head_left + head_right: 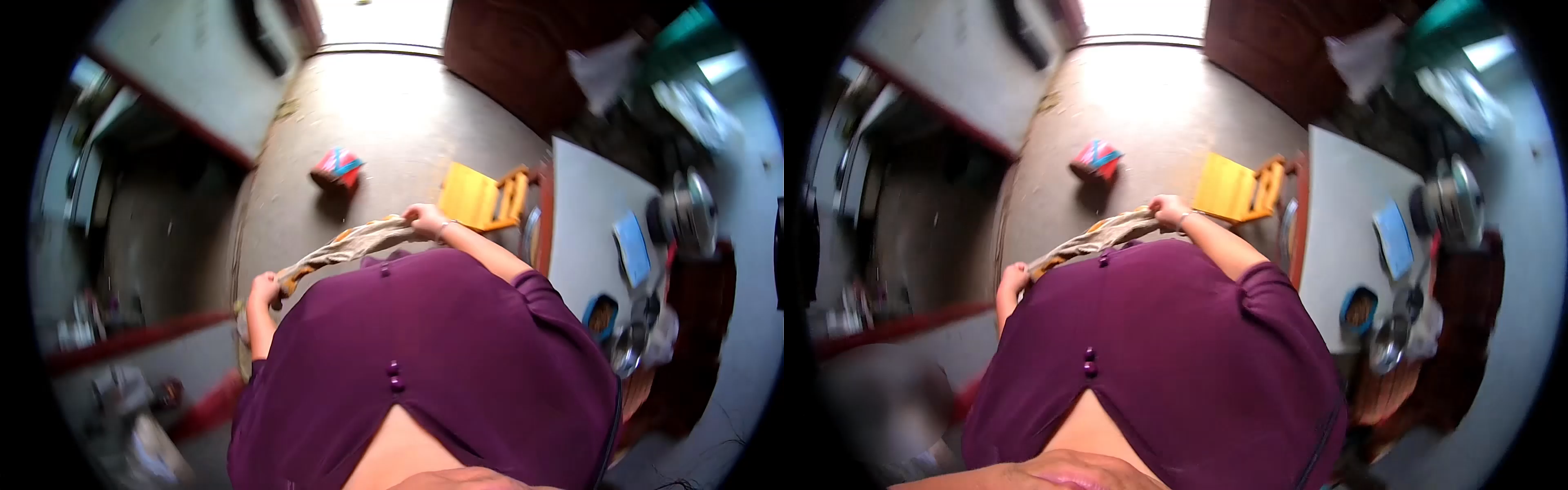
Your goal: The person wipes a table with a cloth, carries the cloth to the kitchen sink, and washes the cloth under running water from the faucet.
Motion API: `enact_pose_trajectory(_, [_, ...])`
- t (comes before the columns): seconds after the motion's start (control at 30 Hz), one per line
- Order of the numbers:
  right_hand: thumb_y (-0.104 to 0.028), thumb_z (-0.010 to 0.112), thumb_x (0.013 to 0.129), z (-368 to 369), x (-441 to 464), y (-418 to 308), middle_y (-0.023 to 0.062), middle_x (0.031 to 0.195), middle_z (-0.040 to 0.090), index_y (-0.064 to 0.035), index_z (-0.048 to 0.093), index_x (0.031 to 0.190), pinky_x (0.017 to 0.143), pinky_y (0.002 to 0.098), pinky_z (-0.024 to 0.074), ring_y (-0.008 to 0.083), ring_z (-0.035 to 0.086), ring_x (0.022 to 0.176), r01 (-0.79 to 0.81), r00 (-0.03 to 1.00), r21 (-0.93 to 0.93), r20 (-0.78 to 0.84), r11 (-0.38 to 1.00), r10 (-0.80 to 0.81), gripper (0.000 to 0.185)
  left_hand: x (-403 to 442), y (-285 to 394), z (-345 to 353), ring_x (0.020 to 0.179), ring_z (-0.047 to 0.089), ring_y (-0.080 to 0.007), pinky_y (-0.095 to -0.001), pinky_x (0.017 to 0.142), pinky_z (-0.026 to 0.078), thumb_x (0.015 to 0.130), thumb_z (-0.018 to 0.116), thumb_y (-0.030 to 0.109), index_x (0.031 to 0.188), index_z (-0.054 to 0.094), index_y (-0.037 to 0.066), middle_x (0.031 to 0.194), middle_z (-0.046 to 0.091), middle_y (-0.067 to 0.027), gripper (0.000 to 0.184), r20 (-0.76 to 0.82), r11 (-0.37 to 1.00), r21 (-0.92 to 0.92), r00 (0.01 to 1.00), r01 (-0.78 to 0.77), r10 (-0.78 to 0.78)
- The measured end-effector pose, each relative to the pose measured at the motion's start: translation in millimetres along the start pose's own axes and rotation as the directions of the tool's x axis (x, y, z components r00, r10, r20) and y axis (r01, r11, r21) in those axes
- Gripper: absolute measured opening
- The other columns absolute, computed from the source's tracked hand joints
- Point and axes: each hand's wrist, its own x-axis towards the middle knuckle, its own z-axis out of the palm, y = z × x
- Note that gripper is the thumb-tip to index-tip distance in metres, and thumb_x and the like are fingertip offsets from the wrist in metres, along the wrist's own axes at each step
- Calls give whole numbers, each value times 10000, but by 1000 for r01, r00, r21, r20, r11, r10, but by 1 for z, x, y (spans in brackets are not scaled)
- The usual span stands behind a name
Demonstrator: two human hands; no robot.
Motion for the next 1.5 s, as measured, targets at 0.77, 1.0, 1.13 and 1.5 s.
enact_pose_trajectory(0.77, [23, 613, 747, 47, 202, -129, 48, 887, 661, -15, 645, 1000, 763, 240, 502, 124, 623, 833, 39, 954, 386, 261, 922, -149, 258, 13, -70, -55, 734, 618, -212, -351, 727, 480, 762, 528, 143, 862, 683, 45, 788, 673, -119, 209, -324, 944, -329, 940, -3, -110])
enact_pose_trajectory(1.0, [-47, 625, 793, 79, 243, -293, 59, 953, 668, 5, 637, 1044, 803, 262, 493, 125, 612, 884, 385, 711, 332, 488, 861, -506, 257, 46, 55, -101, 671, 612, -185, -332, 631, 492, 726, 622, 199, 915, 648, 75, 749, 646, -93, 228, -284, 945, -324, 948, 46, -143])
enact_pose_trajectory(1.13, [-89, 618, 789, 129, 237, -379, 82, 926, 688, -48, 656, 1028, 804, 292, 508, 185, 652, 878, 532, 547, 339, 562, 776, -620, 245, 39, 88, -140, 541, 592, -188, -326, 519, 480, 714, 704, 251, 1136, 590, 133, 712, 631, -98, 453, -312, 957, -289, 942, 32, -126])
enact_pose_trajectory(1.5, [-129, 661, 806, 281, 289, -512, 91, 1019, 674, -97, 611, 1146, 834, 338, 503, 239, 640, 956, 762, 301, 271, 656, 589, -692, 346, 79, -55, -252, 927, 623, -343, -403, 799, 493, 739, 654, 315, 1013, 655, 92, 975, 656, -172, 354, -404, 972, -106, 884, 211, -236])
